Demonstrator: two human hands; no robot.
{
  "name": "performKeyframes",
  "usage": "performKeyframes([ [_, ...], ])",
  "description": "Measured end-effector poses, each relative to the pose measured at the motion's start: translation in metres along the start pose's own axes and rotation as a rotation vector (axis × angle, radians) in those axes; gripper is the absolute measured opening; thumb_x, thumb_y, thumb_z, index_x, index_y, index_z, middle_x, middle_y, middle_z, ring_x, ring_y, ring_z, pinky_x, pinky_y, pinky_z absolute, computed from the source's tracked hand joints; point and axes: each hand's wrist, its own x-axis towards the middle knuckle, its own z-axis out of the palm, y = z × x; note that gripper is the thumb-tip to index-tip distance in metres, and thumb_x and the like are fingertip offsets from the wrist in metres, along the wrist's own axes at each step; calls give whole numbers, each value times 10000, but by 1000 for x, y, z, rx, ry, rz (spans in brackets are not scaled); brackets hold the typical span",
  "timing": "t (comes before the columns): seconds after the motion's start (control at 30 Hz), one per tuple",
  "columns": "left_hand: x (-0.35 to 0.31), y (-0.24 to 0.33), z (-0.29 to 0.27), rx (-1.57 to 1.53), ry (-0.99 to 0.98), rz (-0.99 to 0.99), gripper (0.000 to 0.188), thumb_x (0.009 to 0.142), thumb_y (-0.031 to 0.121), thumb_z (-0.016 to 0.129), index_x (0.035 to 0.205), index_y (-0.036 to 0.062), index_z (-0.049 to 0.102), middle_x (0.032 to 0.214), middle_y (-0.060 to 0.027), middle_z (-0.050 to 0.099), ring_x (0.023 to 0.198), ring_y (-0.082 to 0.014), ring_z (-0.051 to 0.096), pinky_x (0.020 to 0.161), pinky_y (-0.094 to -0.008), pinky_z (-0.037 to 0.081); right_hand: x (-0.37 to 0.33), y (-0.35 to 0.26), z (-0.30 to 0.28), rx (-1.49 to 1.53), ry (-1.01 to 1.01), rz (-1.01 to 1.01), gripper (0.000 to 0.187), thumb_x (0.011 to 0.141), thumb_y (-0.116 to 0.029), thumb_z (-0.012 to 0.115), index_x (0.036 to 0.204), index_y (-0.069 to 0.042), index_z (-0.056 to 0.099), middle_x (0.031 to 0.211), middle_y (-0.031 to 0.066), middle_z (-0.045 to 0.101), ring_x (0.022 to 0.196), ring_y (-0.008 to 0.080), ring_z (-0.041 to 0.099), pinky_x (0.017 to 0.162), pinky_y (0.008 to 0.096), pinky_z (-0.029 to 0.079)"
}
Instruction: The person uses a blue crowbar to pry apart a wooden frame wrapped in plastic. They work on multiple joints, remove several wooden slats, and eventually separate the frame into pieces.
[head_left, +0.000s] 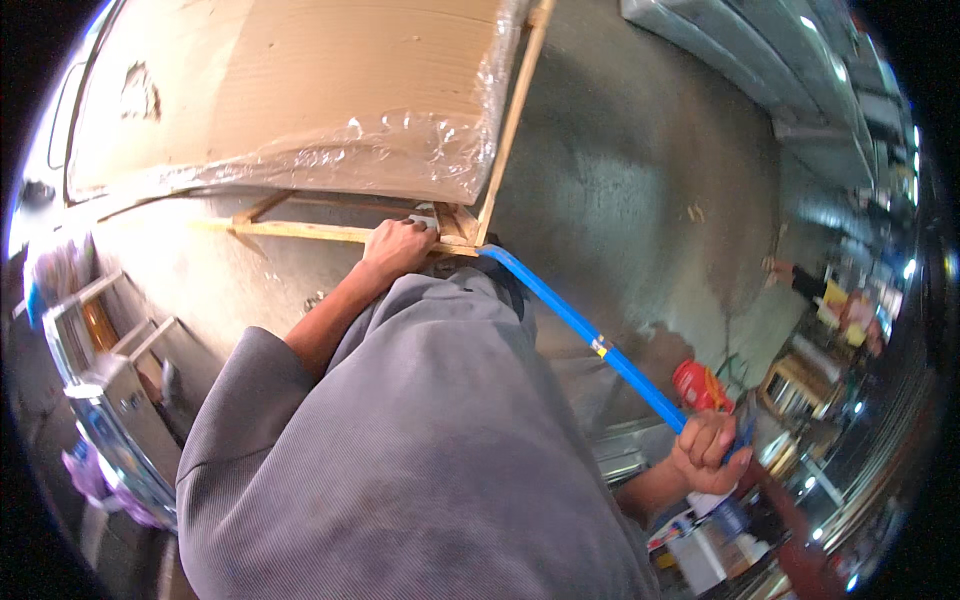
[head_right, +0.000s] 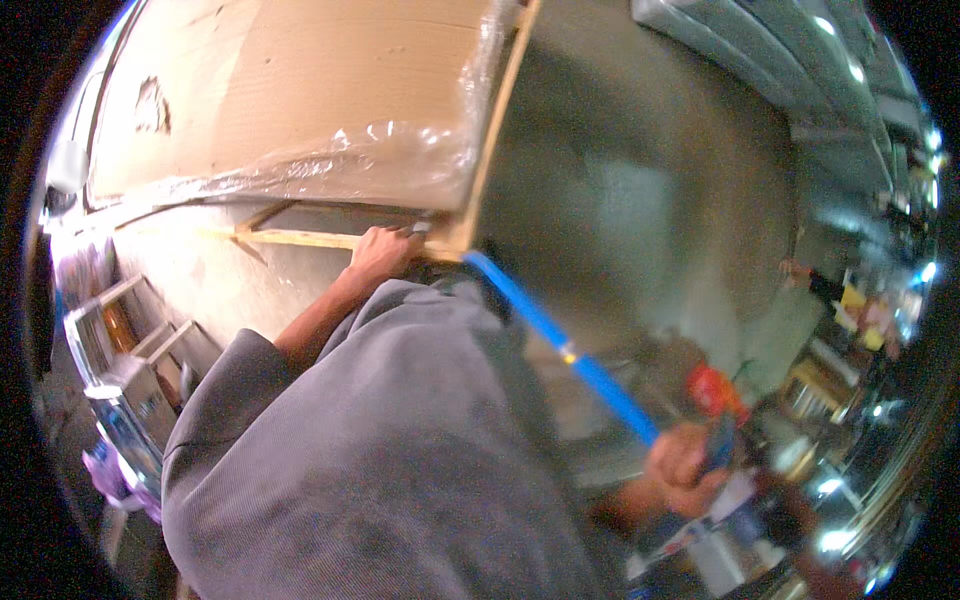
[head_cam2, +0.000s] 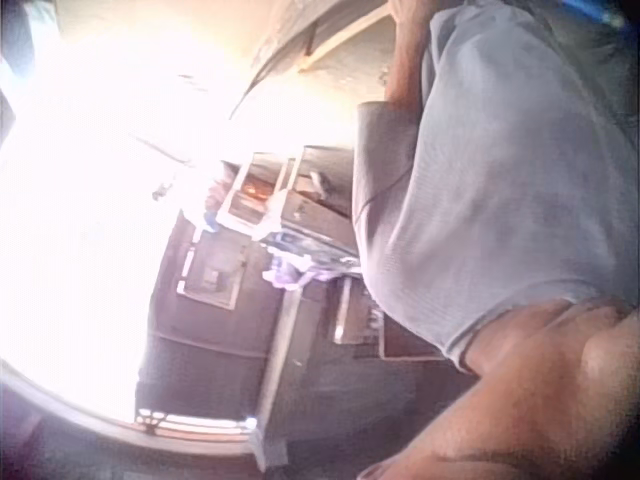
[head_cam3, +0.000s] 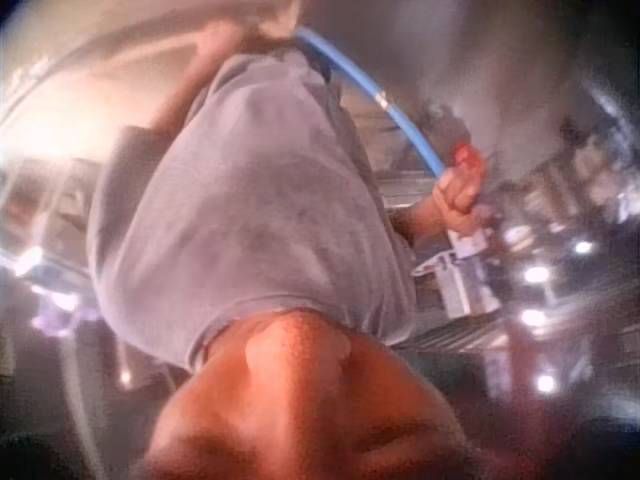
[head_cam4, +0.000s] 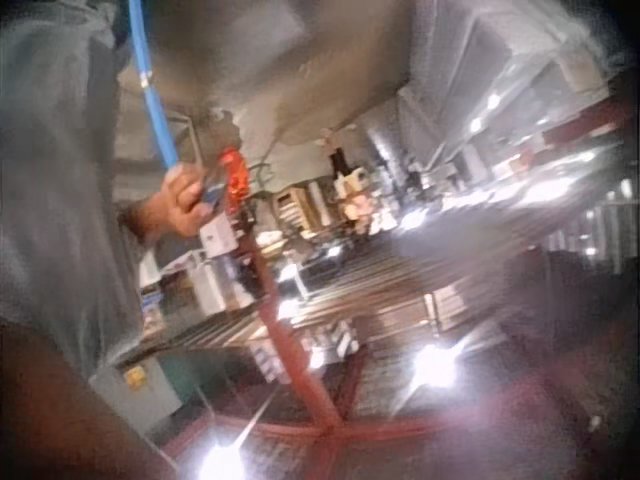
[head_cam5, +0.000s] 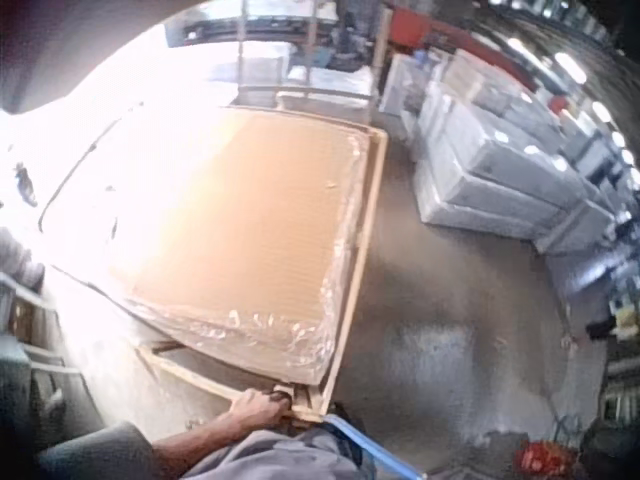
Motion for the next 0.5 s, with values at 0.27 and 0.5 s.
performKeyframes([
  [0.27,0,9,-6,-31,8,-69,340,758,414,719,995,170,724,931,-79,691,878,-297,689,718,-443,548,97,-33,-41,118,-368,-139,364,857,-319,680,649,-107,469,480,-14,512,326,73,446,295,235,354],
  [0.5,-5,14,-3,48,61,-140,463,775,601,690,905,159,732,839,-70,703,827,-297,692,693,-424,536,175,-9,-33,90,-765,57,491,962,-428,610,639,-94,449,475,-39,432,321,70,379,289,246,338],
])
